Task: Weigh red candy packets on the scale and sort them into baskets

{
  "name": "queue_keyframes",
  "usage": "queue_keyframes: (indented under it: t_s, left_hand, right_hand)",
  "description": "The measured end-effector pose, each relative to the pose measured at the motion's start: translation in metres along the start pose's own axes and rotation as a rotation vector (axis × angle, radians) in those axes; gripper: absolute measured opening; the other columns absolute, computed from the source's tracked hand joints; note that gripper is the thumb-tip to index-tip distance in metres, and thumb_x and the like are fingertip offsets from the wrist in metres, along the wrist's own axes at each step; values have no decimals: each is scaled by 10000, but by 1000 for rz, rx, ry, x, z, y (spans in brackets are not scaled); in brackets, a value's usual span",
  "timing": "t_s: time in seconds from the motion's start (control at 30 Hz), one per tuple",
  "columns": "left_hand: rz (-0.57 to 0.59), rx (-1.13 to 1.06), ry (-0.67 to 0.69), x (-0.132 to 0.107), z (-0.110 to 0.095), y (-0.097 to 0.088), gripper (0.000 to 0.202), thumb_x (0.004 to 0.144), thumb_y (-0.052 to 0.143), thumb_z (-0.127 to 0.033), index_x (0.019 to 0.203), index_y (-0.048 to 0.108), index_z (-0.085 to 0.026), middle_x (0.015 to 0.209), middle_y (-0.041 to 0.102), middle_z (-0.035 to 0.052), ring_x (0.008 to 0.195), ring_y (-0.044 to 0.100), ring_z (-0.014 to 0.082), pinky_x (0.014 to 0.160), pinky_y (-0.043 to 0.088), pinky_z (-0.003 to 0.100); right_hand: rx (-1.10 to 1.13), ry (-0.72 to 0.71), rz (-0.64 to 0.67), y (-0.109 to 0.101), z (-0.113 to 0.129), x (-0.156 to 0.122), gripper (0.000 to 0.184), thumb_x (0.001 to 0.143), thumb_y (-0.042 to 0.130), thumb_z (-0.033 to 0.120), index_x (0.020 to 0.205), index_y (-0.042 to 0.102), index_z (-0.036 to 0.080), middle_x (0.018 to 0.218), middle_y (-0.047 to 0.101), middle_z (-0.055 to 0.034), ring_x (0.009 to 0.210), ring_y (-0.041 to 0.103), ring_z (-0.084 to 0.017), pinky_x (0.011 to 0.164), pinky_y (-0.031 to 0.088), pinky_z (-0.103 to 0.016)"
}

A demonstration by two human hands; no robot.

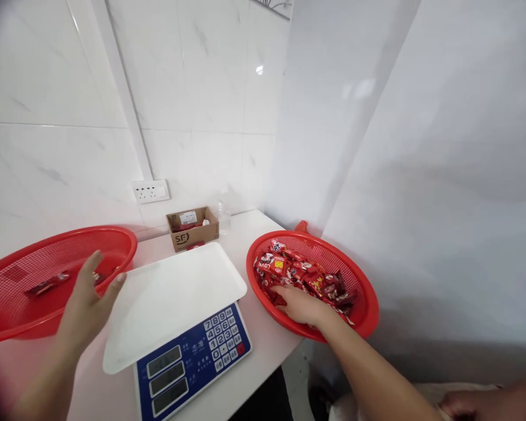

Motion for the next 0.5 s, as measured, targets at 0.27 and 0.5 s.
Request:
queue_keyframes:
  t_s: [0.27, 0.5]
  left_hand:
    - [119, -163, 83, -20, -10, 14, 622, 869, 451, -473, 1409, 264, -227, 1463, 328, 108, 1347, 291, 266, 1081, 283, 477]
    - [187, -229, 18, -26, -5, 10, 635, 860, 461, -499, 1404, 267, -236, 1471, 312, 113, 1337, 304, 299, 1064, 299, 487]
  right_hand:
    - [15, 41, -212, 13, -8, 15, 408, 717, 574, 171, 1098, 667, 281, 1342, 518, -88, 1274, 408, -338, 949, 399, -489]
    - [81, -4, -336, 19, -4, 17, 217, 779, 518, 248, 813, 732, 232, 888, 732, -72, 813, 669, -232, 683, 495, -321]
Point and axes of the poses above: each hand's wrist, its own x-axis towards the middle knuckle, its own y-axis out of the palm, z = x × y, the point moved 1 cm from there along x, towards the middle knuckle
